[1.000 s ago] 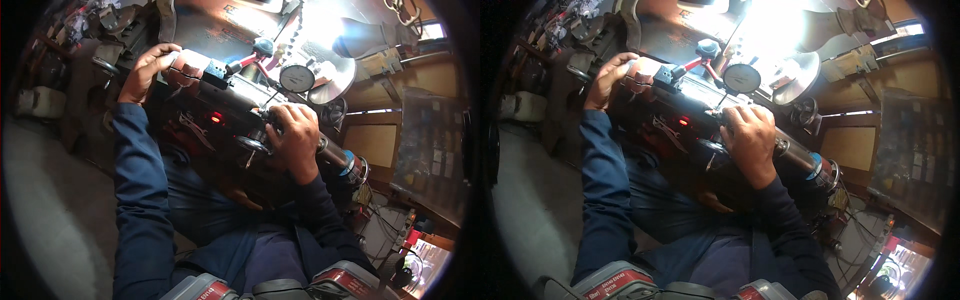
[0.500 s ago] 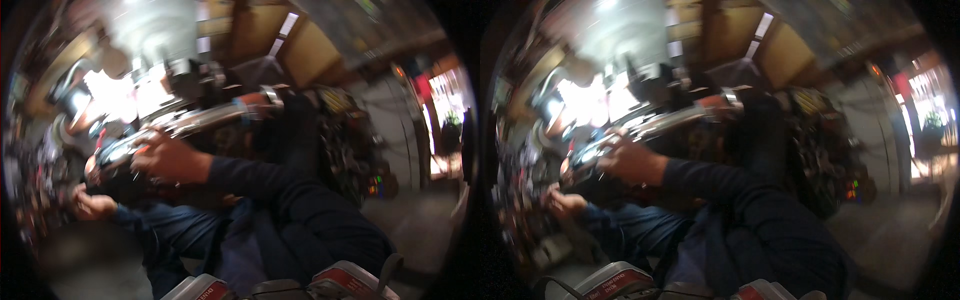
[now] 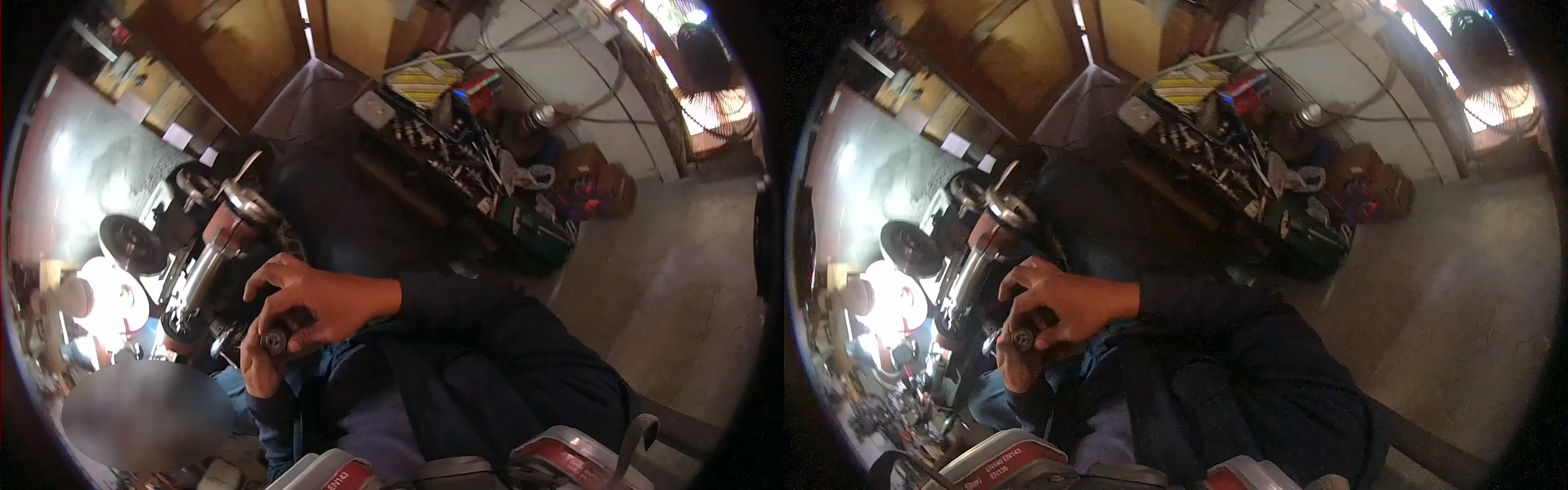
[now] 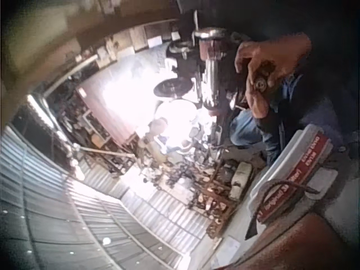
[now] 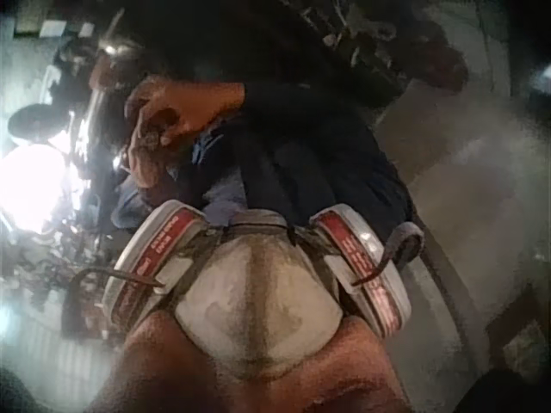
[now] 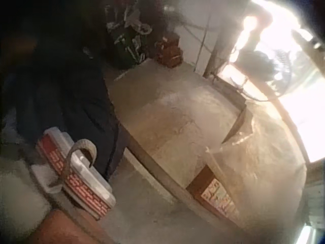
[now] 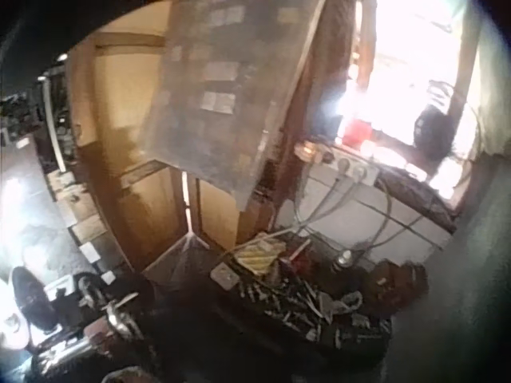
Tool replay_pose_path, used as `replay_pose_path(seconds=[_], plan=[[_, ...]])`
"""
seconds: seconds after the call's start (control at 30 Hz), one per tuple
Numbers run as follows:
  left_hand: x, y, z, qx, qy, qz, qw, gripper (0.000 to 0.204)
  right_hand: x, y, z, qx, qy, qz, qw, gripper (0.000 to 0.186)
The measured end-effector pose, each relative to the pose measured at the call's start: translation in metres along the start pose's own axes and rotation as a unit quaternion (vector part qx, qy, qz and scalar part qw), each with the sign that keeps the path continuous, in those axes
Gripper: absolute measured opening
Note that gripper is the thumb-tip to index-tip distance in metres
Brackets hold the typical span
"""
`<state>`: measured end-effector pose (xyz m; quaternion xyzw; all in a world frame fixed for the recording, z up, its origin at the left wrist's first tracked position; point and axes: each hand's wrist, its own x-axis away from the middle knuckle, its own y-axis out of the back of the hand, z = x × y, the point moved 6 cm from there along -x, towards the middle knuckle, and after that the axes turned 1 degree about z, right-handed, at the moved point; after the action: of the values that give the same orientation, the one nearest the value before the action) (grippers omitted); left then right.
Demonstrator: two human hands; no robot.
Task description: The person uses a dial indicator to measure the runout or alignment of a metal part on a lathe, then holds a smaller component and compares it to the machine setup.
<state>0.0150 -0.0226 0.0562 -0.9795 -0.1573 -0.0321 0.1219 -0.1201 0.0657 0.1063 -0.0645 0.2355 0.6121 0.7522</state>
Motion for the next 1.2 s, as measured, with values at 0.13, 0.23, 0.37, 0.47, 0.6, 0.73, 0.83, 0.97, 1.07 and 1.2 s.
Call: replay_pose_path(seconds=[0.13,0.23,0.37,0.47,0.6,0.73,0.83,0.97,1.07,1.2], plan=[[-0.045,-0.033,0.028,0.119,0.039,0.007,0.992,0.07,0.039,0.064,-0.019,0.024,-0.027,-0.138,0.99,0.038],[-0.07,-0.065,0.033,0.233,0.048,0.035,0.971,0.055,0.087,0.108,-0.058,0.197,-0.182,-0.226,0.937,0.042],[-0.079,-0.081,0.055,0.178,0.094,0.026,0.979,0.04,0.147,0.144,-0.11,0.396,-0.394,-0.068,0.827,0.033],[-0.082,-0.092,0.08,0.142,0.136,0.049,0.979,0.038,0.189,0.151,-0.129,0.395,-0.432,0.027,0.81,0.022],[-0.089,-0.096,0.09,0.105,0.129,0.048,0.985,0.041,0.257,0.191,-0.126,0.481,-0.418,-0.032,0.77,0.013],[-0.092,-0.092,0.097,0.133,0.135,0.021,0.982,0.038,0.318,0.25,-0.12,0.511,-0.542,-0.083,0.662,0.027],[-0.092,-0.092,0.101,0.16,0.135,0.04,0.977,0.036,0.341,0.261,-0.121,0.505,-0.572,-0.117,0.636,0.032],[-0.096,-0.096,0.097,0.159,0.131,0.063,0.976,0.046,0.359,0.258,-0.128,0.623,-0.499,-0.157,0.581,0.027],[-0.098,-0.098,0.083,0.234,0.121,0.064,0.963,0.054,0.358,0.264,-0.137,0.535,-0.619,-0.13,0.56,0.029],[-0.1,-0.08,0.055,0.281,0.058,0.006,0.958,0.059,0.389,0.282,-0.173,0.541,-0.588,-0.134,0.586,0.018]])
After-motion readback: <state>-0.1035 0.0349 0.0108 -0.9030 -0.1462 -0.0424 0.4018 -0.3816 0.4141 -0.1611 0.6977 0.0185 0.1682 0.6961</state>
